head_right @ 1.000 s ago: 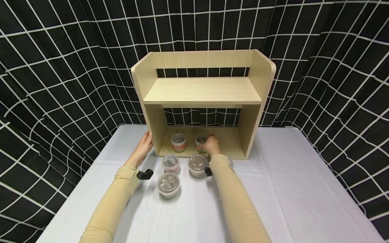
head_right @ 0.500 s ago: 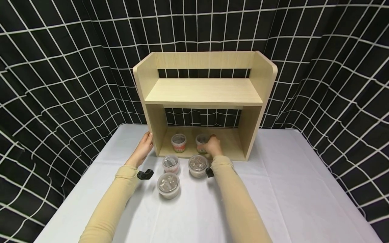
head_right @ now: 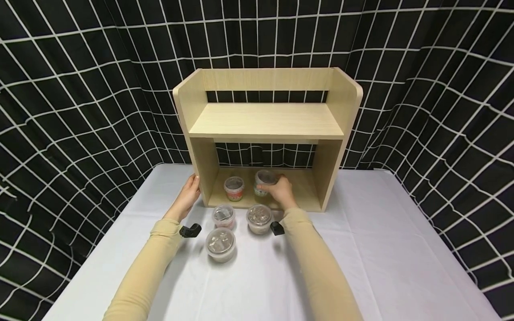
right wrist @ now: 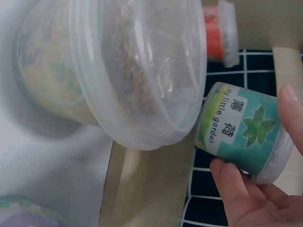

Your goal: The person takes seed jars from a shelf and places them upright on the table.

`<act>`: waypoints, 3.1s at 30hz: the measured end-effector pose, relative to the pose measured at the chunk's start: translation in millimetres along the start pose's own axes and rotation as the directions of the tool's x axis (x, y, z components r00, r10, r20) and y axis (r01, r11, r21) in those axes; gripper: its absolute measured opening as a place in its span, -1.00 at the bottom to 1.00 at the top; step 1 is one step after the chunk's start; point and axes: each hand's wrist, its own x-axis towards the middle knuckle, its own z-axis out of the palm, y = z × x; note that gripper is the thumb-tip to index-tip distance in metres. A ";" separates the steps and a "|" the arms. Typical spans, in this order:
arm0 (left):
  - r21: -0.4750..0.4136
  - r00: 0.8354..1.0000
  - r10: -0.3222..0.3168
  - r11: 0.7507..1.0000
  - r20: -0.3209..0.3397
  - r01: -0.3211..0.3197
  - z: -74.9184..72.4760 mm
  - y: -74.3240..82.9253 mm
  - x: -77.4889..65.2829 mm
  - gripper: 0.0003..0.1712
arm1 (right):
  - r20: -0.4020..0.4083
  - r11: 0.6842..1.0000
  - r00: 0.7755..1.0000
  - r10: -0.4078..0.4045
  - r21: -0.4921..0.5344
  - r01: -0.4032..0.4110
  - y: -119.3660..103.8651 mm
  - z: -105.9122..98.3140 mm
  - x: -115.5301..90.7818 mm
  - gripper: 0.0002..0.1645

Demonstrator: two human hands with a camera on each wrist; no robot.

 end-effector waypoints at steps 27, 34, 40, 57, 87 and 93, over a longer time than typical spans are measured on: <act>0.009 1.000 0.001 1.000 0.010 -0.001 -0.2 1.0 -1.5 -0.37 | -0.052 0.969 0.998 -0.025 0.245 0.037 5.2 -18.3 -23.2 -0.11; 0.008 1.000 0.004 1.000 0.007 -0.004 -0.1 -0.2 -1.8 -0.36 | -0.027 0.950 0.999 -0.043 0.310 0.050 -7.7 -22.6 -41.1 -0.16; -0.003 1.000 0.017 1.000 0.002 -0.017 0.3 -0.2 -1.7 -0.36 | 0.014 0.947 0.998 -0.059 0.316 0.052 -28.2 -25.5 -58.5 -0.17; 0.003 1.000 0.005 1.000 -0.001 -0.005 0.9 1.9 -2.3 -0.34 | 0.006 0.949 0.984 -0.180 0.266 0.172 -28.9 -31.8 -84.9 -0.16; -0.004 1.000 -0.011 1.000 0.003 0.011 -0.6 0.3 -1.7 -0.30 | 0.111 0.968 0.988 -0.111 0.236 0.083 -6.8 -20.2 -135.4 -0.22; -0.015 1.000 -0.025 1.000 0.007 0.025 -0.8 3.1 -3.2 -0.32 | 0.145 0.967 0.985 -0.094 0.248 0.056 0.2 -14.7 -141.4 -0.17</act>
